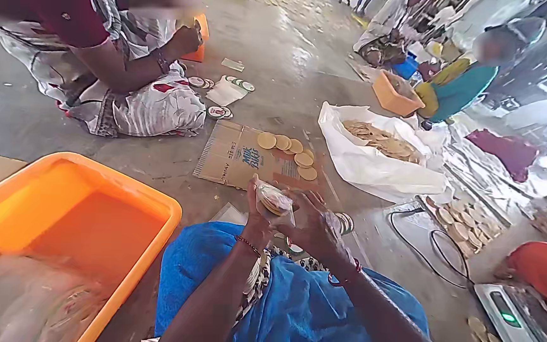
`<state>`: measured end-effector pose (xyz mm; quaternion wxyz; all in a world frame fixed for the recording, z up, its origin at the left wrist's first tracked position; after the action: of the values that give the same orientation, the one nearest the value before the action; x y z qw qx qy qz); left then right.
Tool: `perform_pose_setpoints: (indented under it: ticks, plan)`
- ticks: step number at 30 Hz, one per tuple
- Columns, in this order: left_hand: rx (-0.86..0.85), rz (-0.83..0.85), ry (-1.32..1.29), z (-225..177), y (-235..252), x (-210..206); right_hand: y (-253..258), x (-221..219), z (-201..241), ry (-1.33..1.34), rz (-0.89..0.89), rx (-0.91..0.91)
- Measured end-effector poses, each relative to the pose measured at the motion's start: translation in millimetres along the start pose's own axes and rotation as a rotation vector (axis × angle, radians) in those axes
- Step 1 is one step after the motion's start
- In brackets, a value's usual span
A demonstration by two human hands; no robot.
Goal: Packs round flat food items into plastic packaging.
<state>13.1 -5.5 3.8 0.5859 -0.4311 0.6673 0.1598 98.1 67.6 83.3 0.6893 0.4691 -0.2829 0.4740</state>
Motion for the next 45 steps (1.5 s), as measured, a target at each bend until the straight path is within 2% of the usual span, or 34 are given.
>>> perform_pose_setpoints:
  ticks: [4,8,12,18,22,25,26,27,32,35,40,43,45]
  plan:
    - [0.044,-0.101,-0.074,8,7,-4,3,-7,-6,0.000,-0.135,-0.001]
    - [0.131,-0.191,0.090,8,5,-5,12,26,-6,0.050,-0.230,-0.090]
    - [0.233,-0.113,0.100,20,8,-6,17,35,-19,0.107,-0.149,-0.193]
    - [0.177,-0.038,0.185,30,8,2,13,30,-39,0.267,-0.002,-0.409]
    - [0.162,0.115,0.244,31,9,1,12,66,-37,0.371,-0.076,-0.372]
    - [0.085,0.465,0.173,31,9,0,18,84,-60,0.398,-0.161,-0.393]
    - [0.088,0.535,0.171,32,8,-2,18,87,-71,0.413,-0.182,-0.427]
    - [0.092,0.516,0.192,34,5,-4,16,87,-79,0.442,-0.190,-0.468]
    - [0.191,0.132,0.353,52,1,0,-13,66,-117,0.625,-0.085,-0.688]
    - [0.210,0.070,0.377,62,8,6,-35,55,-145,0.691,-0.017,-0.801]
    - [0.136,-0.017,0.446,52,24,11,-76,35,-261,0.315,-0.076,-1.022]
    - [0.099,-0.072,0.409,47,29,12,-105,8,-326,0.152,-0.025,-1.105]
    - [0.095,-0.130,0.387,47,31,13,-119,-15,-351,0.065,0.058,-1.153]
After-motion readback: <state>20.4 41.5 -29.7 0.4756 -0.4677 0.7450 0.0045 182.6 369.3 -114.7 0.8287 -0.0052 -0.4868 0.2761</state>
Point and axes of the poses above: each hand's wrist, its own y-axis towards the middle knuckle, its own x-axis out of the back of the hand, z = x × y, the point moved 4 cm from there along y, towards the middle knuckle, and after that the axes turned 3 degrees about -x, right-handed, at the moved point
